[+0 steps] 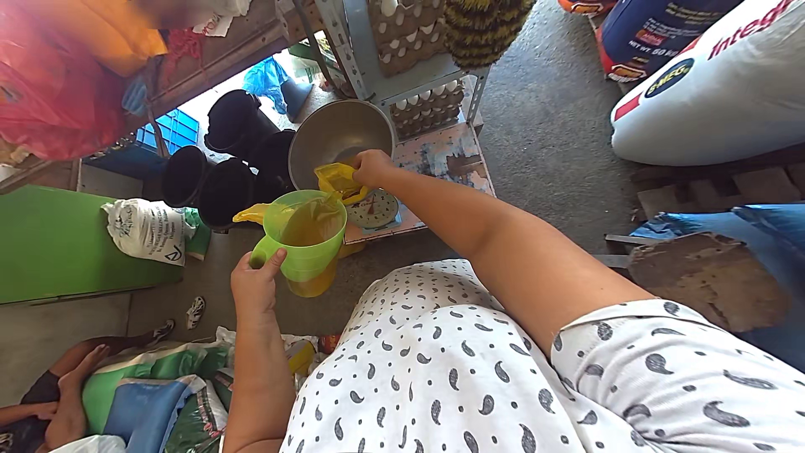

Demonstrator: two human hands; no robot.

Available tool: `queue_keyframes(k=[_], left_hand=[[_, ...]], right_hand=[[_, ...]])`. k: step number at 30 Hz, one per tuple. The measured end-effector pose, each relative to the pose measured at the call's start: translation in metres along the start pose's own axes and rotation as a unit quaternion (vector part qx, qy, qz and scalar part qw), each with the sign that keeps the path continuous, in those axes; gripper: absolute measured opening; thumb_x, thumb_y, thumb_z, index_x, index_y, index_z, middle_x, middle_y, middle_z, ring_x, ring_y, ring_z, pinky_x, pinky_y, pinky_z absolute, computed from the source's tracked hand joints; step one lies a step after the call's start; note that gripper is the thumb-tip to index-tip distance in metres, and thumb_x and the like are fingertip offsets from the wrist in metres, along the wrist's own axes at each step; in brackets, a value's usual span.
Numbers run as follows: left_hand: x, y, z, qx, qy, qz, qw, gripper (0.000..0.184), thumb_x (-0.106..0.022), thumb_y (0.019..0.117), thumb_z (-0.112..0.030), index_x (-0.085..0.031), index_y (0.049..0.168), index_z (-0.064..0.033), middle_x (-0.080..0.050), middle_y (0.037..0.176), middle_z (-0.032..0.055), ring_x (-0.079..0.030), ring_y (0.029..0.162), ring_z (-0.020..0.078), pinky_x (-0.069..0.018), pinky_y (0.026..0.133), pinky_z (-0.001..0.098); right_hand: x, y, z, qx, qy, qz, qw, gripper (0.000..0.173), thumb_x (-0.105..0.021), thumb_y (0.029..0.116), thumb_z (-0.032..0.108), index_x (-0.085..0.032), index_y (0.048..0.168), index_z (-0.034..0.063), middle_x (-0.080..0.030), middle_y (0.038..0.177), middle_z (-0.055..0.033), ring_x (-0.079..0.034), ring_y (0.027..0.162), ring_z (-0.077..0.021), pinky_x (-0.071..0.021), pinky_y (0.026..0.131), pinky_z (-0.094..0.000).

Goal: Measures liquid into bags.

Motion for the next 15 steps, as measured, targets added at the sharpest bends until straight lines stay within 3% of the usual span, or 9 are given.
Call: queue_keyframes(k=[15], left_hand=[[-0.001, 0.0024, -0.0032, -0.004, 0.008, 0.004, 1.0, 0.029, -0.084, 0.0833, -0.012, -0.064, 0.102, -0.0009, -0.066, 0.086, 0.0018, -0.063, 0.072, 0.0044, -0.0557, 0.069, 0.0219]], right_hand=[[-0.0017, 0.0003, -0.0027, -0.003, -0.004, 0.0, 1.0, 0.03, -0.062, 0.0976, 0.022, -0.072, 0.12, 0.0043, -0.07, 0.121, -0.0203, -0.064, 0.119, -0.0376, -0.0499, 0.098, -0.0625]])
Point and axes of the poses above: each hand's wrist, its own y-axis towards the middle knuckle, its own x-axis out of the back of the hand, z = x × y, the point moved 4 cm from there along y, towards the middle knuckle
